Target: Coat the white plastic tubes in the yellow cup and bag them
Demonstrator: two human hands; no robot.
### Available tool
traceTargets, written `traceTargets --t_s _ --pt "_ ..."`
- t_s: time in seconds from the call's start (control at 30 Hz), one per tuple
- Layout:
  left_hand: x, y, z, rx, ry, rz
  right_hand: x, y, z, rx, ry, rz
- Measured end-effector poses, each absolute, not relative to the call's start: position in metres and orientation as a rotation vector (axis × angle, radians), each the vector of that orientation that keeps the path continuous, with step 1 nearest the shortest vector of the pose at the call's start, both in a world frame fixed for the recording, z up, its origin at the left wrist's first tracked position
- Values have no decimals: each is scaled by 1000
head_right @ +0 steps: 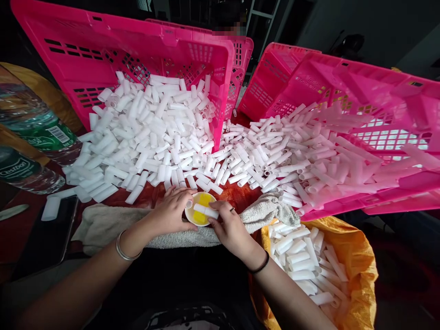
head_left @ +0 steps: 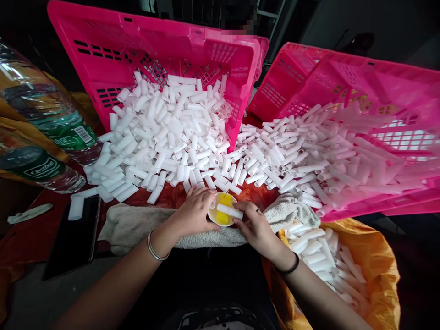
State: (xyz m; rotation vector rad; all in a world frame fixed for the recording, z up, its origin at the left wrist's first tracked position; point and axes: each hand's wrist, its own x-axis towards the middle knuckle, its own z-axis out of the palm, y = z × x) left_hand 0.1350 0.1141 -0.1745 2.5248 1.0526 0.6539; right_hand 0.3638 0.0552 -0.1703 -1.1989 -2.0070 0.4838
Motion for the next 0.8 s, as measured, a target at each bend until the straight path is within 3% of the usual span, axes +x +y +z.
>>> traceTargets --t_s 0.23,0.37,0.53,0.67,0.8 --pt "135 109 -173 2492 1101 651 365 52 -170 -1085 -2020 496" --pt "135 108 -174 2468 1117 672 363 50 -170 -1230 -1859 665" --pt "136 107 -176 2456 1116 720 360 47 -168 -1140 -1939 554" --pt "134 107 -177 2457 1101 709 360 45 -167 -1238 -1842 778" --pt "134 107 -178 2457 1104 712 360 44 -167 -1180 -1958 542"
